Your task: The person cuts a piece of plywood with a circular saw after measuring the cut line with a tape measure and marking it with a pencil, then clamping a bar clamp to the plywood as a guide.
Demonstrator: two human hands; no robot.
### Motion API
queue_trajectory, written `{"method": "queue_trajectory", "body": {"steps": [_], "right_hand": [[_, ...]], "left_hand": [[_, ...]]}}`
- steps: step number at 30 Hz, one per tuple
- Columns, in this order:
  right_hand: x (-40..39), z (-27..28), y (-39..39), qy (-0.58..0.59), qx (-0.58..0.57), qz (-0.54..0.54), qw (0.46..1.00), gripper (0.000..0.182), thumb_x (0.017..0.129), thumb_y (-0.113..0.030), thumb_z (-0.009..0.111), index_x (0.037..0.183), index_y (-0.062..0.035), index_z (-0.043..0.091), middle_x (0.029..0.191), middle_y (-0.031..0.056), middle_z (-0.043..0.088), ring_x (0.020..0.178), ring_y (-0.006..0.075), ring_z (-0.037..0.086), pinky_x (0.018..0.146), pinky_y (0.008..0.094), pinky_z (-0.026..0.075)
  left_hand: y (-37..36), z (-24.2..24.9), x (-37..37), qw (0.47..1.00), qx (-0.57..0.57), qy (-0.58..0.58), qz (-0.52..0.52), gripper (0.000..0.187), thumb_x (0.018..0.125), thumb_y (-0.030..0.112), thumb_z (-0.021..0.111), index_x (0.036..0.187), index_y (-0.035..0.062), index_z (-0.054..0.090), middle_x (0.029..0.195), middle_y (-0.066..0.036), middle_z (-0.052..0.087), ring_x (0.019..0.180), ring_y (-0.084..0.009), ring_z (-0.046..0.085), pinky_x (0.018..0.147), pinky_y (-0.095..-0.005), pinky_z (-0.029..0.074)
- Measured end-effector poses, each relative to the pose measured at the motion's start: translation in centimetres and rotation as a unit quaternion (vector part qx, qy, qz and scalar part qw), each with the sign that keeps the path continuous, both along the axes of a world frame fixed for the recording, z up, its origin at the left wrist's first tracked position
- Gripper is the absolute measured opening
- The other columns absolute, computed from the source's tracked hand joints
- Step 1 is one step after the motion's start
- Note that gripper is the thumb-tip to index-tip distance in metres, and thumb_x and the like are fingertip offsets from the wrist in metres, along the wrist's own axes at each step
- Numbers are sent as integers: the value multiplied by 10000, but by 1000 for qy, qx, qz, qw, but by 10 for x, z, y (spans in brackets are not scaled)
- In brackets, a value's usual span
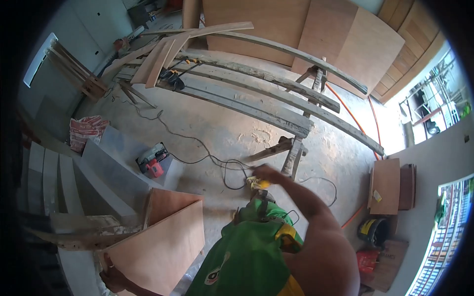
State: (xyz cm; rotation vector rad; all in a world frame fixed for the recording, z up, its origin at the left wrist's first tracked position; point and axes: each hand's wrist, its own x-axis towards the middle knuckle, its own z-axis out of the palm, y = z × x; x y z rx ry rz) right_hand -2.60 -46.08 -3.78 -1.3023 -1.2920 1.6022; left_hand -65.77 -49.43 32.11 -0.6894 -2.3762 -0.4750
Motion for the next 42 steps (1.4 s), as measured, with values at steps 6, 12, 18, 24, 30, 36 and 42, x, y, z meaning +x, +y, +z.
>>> {"method": "queue_trajectory", "body": {"steps": [6,12,18,24,30,36,42], "right_hand": [[115,107,-152,-61,-318,-482,814,429,852,-387,591,861,42,610,665,84,518,552,215,535,474,375,472],[110,128,-231,-128,-375,-542,741,453,835,-395,589,828,56,629,695,109,539,588,231,549,509,409,464],[117,118,-285,-72,-339,-547,762,491,846,-439,570,939,39,636,770,119,554,602,243,564,535,399,487],[116,128,-425,40,-320,-708,628,435,846,-368,599,954,53,588,715,83,510,556,217,544,490,356,479],[83,83,-557,84,-410,-758,500,410,829,-360,583,892,45,584,728,111,524,592,230,536,539,394,485],[120,45,-609,168,-457,-757,436,365,826,-331,583,932,18,602,743,102,533,593,223,541,541,401,490],[230,92,-616,123,-251,-813,510,279,851,-254,626,989,-13,603,752,43,540,583,148,541,560,288,506]], "left_hand": [[51,-4,-19,994,-103,22,-31,822,529,844,582,780,65,657,778,-147,662,752,-343,634,694,-427,493],[127,-40,-47,981,-69,84,-164,727,674,764,549,826,63,668,757,-142,651,735,-341,629,691,-453,487],[206,-72,-59,934,-206,75,-282,547,915,531,419,1018,39,636,965,-192,637,878,-338,614,751,-434,481],[209,-110,-142,923,-267,162,-227,766,843,611,471,1332,22,436,1270,-205,512,1086,-410,530,847,-529,455],[190,-142,99,923,-336,-38,-181,813,842,615,452,1398,36,323,1342,-184,442,1189,-407,447,855,-650,396],[62,-346,472,477,-496,-433,-582,690,724,257,761,1275,-17,450,1113,-210,592,959,-304,598,836,-380,474],[-95,-285,875,187,-591,-206,-757,531,795,326,684,1188,7,524,998,-205,642,946,-347,622,801,-398,492]]}}
